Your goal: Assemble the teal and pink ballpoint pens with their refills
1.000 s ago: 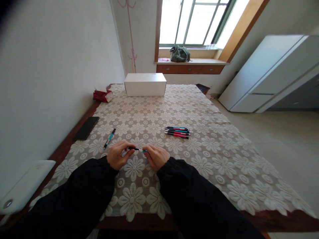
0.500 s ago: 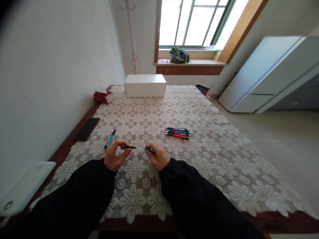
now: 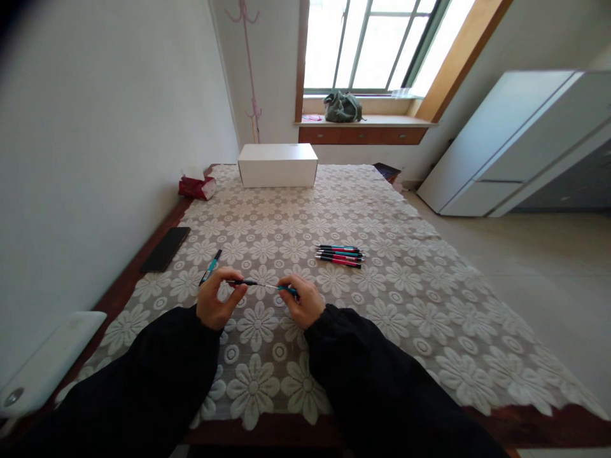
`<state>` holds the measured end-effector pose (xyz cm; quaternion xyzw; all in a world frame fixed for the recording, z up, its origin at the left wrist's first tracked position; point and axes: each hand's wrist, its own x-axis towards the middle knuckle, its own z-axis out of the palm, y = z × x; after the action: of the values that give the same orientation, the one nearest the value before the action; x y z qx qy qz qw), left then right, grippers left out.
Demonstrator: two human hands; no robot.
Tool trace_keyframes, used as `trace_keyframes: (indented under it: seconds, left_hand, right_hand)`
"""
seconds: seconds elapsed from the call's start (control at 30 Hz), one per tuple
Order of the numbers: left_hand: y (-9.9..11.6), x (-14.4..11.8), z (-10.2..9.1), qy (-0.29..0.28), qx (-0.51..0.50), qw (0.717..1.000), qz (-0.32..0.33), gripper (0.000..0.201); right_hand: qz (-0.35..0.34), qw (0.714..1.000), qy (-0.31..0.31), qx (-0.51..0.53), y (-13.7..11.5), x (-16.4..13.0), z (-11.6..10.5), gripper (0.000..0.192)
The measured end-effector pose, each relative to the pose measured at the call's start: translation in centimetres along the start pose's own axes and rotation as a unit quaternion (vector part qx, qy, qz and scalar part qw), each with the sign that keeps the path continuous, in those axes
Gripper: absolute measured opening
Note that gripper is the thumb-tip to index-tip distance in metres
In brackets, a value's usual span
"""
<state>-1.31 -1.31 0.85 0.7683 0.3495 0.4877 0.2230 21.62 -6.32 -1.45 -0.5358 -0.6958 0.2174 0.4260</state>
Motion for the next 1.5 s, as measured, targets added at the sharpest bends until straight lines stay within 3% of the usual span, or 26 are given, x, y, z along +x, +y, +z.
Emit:
trace_keyframes:
  seconds: [0.33, 0.47, 0.67, 0.83, 0.93, 1.1, 1.3, 1.5]
  left_hand:
    - [-0.2, 0.0, -0.1, 0.025, 0.012, 1.0, 0.002, 0.012]
    - [-0.4, 0.1, 0.1, 0.021, -0.022, 0.999, -0.024, 0.009]
    - [-0.4, -0.1, 0.7, -0.091, -0.135, 0.979, -0.121, 0.018]
    - [-0.4, 0.2, 0.8, -0.24, -0.283, 0.898, -0.237, 0.043]
    - [-0.2, 0.4, 0.8, -0.272, -0.316, 0.868, -0.269, 0.051]
    - [0.0, 0.2, 1.1, -0.27, -0.334, 0.861, -0.273, 0.052]
    - [-0.1, -0.2, 1.6, -0.237, -0.308, 0.877, -0.282, 0.042]
    - [0.1, 0.6, 1.1, -0.127, -0.273, 0.906, -0.297, 0.035]
  right_hand:
    - [0.009, 1.0, 0.01, 0.025, 0.0, 0.0, 0.1, 0.01]
    - [0.073, 0.991, -0.009, 0.11, 0.5, -0.1, 0.4, 0.018]
    - [0.17, 0.932, -0.083, 0.31, 0.8, -0.1, 0.9, 0.04]
    - [0.174, 0.917, -0.097, 0.346, 0.4, 0.0, 0.9, 0.046]
    - [0.169, 0.923, -0.11, 0.329, 0.5, 0.0, 1.0, 0.048]
    - [0.133, 0.948, -0.106, 0.269, 0.7, -0.3, 1.2, 0.043]
    - [0.086, 0.974, -0.105, 0.181, 0.8, -0.5, 1.5, 0.033]
    - [0.046, 0.992, -0.073, 0.091, 0.9, -0.2, 0.8, 0.018]
